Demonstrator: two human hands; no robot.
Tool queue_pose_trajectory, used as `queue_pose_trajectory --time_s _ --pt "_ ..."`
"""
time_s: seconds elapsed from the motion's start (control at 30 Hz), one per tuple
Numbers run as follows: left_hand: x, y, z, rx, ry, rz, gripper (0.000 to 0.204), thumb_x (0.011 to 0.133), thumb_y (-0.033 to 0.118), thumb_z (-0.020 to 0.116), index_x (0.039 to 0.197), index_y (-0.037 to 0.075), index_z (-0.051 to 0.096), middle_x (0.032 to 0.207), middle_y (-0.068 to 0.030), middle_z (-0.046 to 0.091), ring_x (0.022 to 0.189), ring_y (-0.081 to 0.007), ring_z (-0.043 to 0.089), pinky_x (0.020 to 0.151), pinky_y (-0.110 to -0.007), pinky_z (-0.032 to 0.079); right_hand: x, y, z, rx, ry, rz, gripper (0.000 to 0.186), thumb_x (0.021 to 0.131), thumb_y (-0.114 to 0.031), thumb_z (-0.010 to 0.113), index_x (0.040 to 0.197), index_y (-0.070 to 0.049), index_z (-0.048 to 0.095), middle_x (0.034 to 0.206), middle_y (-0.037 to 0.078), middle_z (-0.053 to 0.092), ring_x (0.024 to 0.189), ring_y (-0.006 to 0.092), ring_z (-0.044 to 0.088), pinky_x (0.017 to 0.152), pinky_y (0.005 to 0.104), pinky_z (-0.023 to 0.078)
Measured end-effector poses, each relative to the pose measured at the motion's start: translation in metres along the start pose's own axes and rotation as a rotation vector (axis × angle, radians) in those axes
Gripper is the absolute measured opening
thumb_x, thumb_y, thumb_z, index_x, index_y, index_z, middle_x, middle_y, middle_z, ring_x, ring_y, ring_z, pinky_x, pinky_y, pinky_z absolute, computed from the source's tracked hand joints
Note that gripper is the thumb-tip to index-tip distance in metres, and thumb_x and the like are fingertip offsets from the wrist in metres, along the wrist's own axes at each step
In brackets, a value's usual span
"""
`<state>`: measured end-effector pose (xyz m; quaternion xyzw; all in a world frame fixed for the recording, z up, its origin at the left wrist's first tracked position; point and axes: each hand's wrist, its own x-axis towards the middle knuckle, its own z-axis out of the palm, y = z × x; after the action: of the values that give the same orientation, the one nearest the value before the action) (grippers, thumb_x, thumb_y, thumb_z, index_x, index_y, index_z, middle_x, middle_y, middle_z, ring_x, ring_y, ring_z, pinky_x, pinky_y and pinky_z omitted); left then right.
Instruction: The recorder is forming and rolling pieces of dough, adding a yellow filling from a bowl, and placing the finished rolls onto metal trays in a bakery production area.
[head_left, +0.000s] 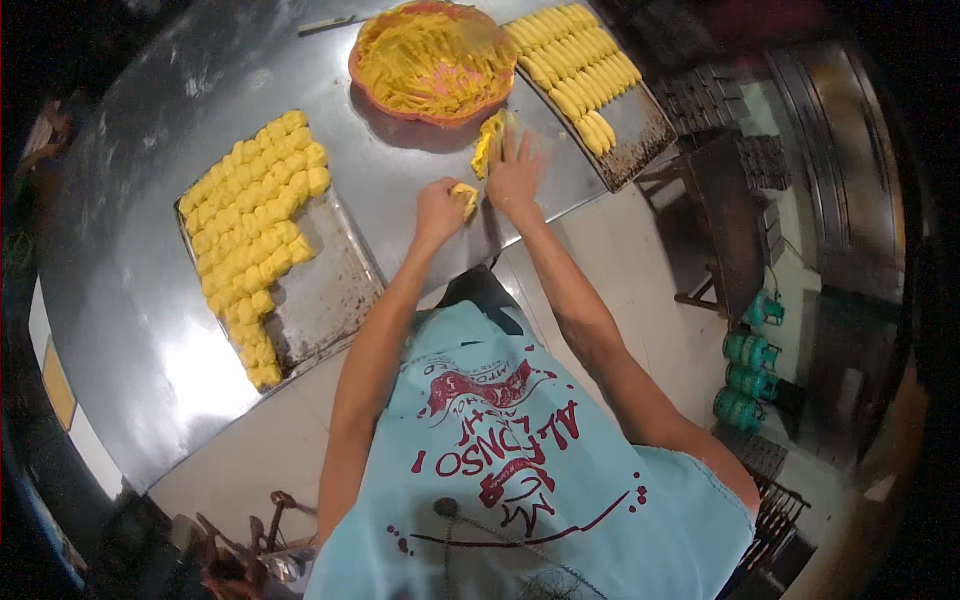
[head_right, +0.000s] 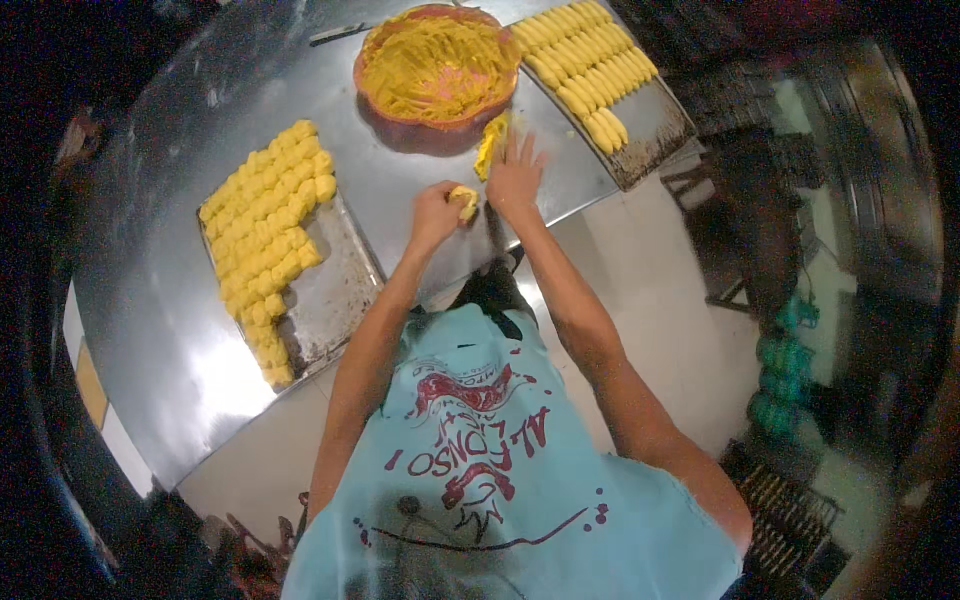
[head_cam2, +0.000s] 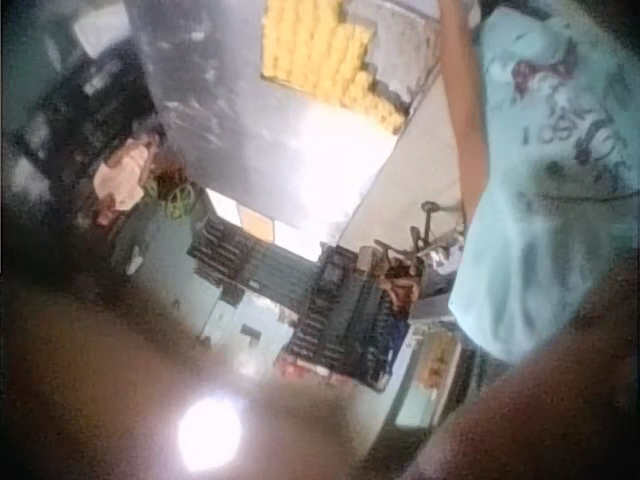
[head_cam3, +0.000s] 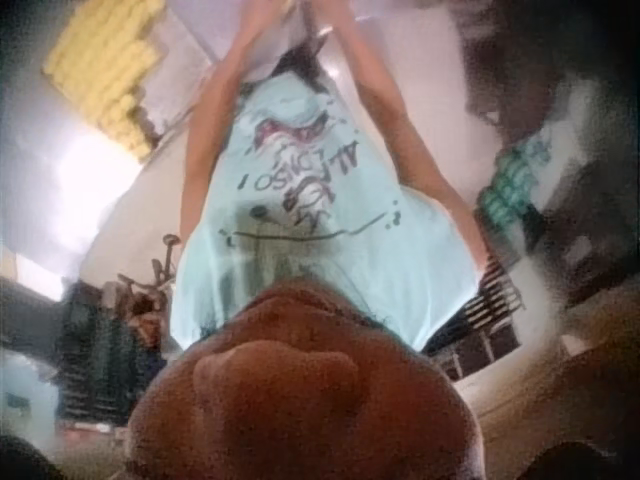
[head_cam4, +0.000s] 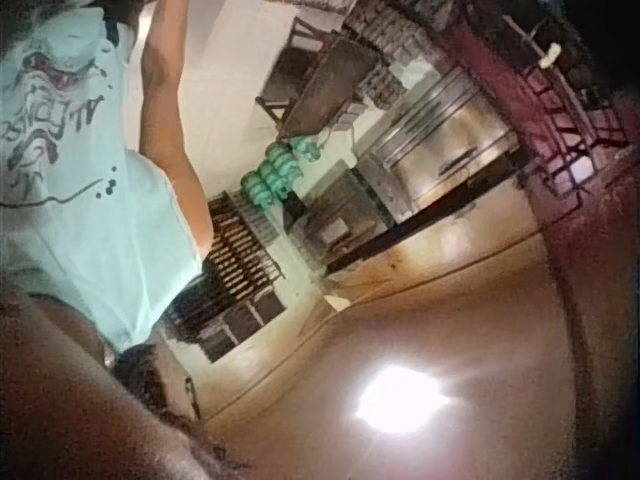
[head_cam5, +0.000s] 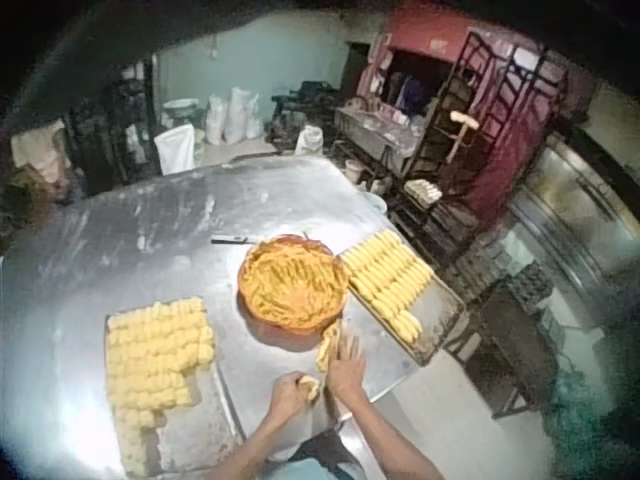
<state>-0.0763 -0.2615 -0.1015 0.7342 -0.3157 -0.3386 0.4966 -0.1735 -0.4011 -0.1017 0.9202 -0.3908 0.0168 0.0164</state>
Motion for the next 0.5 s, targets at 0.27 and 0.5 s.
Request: queue_pose_trajectory --time_s 0.27,0.5 --pt "-0.011 -0.004 -0.009 0.234 0.155 0.171 0.024 0.081 0.019 0.065 0.098 0.004 0.073 0.088 -0.0237 0.069 0.082 -0.0426 0.067 0.075 -0.05 0.053 -0.111 -0.05 -0.001 0.207 0.15 -0.02 0.045 0.088 -0.014 0.053 0.13 0.002 0.06 0.157 0.027 0.028 0.145 0.0544 0.017 0.11 0.0713 0.019" --pt "-0.01 -0.009 -0.022 0.159 0.121 0.156 0.027 0.079 0.014 0.064 0.101 0.002 0.073 0.086 -0.0245 0.07 0.079 -0.0403 0.069 0.073 -0.046 0.055 -0.112 -0.064 -0.032 0.174 -0.025 0.05 0.052 0.084 -0.013 0.057 0.135 -0.017 0.061 0.159 0.023 0.027 0.146 0.0502 0.019 0.112 0.0671 0.022"
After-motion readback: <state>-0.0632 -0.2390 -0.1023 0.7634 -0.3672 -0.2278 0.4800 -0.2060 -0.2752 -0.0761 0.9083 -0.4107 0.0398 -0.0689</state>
